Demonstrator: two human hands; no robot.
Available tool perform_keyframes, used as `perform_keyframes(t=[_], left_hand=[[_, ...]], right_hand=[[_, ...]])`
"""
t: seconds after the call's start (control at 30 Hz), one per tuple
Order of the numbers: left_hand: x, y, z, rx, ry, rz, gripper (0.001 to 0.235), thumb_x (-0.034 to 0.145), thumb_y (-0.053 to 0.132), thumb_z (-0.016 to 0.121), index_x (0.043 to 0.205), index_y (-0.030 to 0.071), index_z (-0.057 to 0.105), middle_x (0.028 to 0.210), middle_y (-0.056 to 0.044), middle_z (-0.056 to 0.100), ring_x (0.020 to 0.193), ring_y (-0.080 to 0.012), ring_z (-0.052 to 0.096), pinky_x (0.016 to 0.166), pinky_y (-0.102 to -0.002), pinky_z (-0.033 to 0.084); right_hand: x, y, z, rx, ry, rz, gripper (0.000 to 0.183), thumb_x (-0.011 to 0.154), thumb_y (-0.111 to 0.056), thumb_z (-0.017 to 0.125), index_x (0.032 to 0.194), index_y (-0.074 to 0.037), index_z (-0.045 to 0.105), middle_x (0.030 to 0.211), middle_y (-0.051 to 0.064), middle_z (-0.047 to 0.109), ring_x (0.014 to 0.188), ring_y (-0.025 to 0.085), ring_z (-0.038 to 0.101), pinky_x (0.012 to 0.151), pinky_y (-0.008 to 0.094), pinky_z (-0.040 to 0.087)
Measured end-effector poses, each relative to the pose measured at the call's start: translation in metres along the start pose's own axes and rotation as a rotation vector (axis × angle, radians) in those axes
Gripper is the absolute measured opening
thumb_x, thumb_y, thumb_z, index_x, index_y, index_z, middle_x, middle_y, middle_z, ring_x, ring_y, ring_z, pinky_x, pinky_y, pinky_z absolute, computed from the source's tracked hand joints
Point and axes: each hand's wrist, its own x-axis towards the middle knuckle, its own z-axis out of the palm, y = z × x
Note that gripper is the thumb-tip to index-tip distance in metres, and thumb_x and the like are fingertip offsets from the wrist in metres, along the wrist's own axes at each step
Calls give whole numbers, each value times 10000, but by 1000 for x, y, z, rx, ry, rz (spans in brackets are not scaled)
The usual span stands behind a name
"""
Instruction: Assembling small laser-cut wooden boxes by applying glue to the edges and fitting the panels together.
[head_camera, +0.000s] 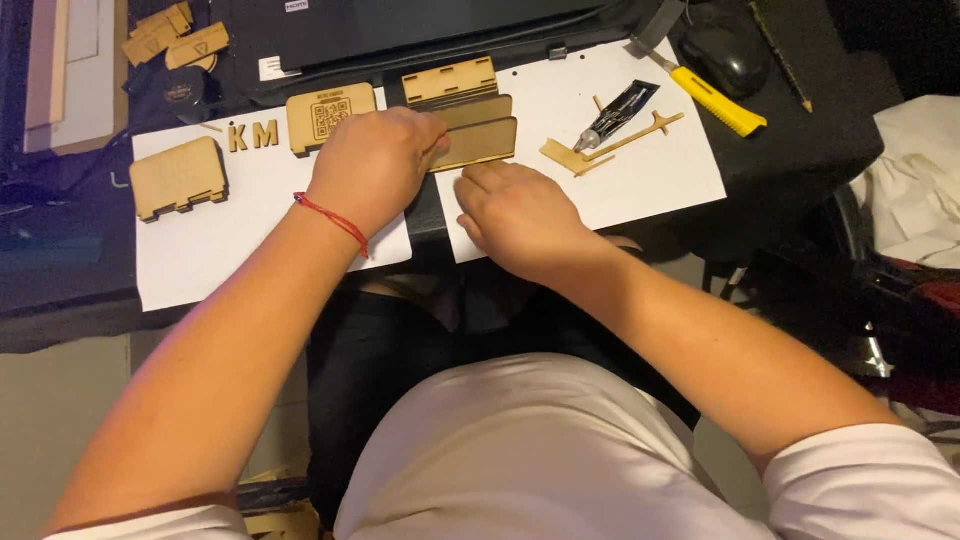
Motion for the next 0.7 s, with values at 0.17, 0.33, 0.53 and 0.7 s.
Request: perform_keyframes(t=[0.17,0.33,0.53,0.7], left_hand=[[-3,-9,5,-112,33,-2,208,1036,274,547,1092,203,734,808,-104,702,815,-368,705,716,-477,553],[-14,-22,7,-257,96,-101,183,1045,286,596,1115,188,733,882,-135,715,893,-388,683,768,-484,546],[-24,-27,-2,-442,211,-241,130,1004,268,685,1083,205,767,832,-89,730,868,-338,700,808,-427,548],[-36,-43,-19,-740,306,-440,122,982,209,702,1081,168,760,658,-23,689,664,-127,681,669,-271,547]], right_hand=[[-5,4,20,-96,0,-26,298,967,-209,552,1168,-16,659,1146,152,658,1118,284,638,929,350,498],[-5,5,25,-102,-19,-30,331,959,-187,559,1203,19,647,1139,172,657,1133,291,632,972,351,475],[-4,-4,2,-80,-72,-27,374,994,-230,496,1216,28,653,1163,192,657,1167,307,622,1002,364,456],[-4,-4,-1,-55,-137,13,416,999,-268,434,1226,7,649,1193,179,644,1195,307,606,1002,377,457]])
